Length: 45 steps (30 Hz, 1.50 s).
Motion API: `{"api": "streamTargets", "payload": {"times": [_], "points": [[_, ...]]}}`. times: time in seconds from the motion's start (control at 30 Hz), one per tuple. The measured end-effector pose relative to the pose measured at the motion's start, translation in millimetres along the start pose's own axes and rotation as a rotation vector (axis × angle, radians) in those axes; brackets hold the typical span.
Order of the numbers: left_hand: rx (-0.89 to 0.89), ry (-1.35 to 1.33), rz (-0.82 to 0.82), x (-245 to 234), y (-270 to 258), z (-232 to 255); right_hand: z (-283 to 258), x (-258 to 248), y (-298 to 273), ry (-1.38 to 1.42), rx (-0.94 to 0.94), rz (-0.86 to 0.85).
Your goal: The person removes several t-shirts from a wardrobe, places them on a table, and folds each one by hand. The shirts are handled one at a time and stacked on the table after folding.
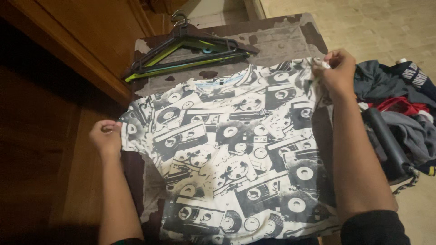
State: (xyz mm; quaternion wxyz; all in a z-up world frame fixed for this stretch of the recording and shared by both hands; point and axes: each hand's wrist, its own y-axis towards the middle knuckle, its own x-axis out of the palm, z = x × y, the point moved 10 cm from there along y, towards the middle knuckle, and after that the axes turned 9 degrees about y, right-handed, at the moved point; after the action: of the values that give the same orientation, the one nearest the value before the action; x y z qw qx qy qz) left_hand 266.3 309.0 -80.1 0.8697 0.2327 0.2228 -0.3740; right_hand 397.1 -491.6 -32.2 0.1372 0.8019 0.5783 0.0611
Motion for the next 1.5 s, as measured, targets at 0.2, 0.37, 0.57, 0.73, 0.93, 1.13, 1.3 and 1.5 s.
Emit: {"api": "streamTargets", "payload": {"times": [0.2,0.37,0.57,0.73,0.93,1.13,1.3,1.5], "points": [[0.192,0.345,0.086,-11,-5,40,-11,1,-8,-0.903,-0.185,0.062],[0.212,0.67,-0.1,13,-38,115,38,13,1,-0.897,0.177,-0.179],[0.236,0.756,-0.512,92,-86,180,47,33,11,-0.653,0.104,-0.318],[0.128,0.879,-0.641,127,-93,185,-9,17,15,-0.47,-0.191,-0.117],[0.255,0.897,-0.474,137,-92,200,-35,1,-4,-0.935,-0.155,0.195],[0.51,0.855,-0.607,203,-154,267,-32,26,-26,-1.022,-0.213,-0.004],[0.706,0.739,-0.784,262,-217,337,-6,51,-53,-0.96,0.194,-0.207],[0.675,0.766,-0.779,303,-210,360,6,49,-60,-0.986,0.359,-0.268]]}}
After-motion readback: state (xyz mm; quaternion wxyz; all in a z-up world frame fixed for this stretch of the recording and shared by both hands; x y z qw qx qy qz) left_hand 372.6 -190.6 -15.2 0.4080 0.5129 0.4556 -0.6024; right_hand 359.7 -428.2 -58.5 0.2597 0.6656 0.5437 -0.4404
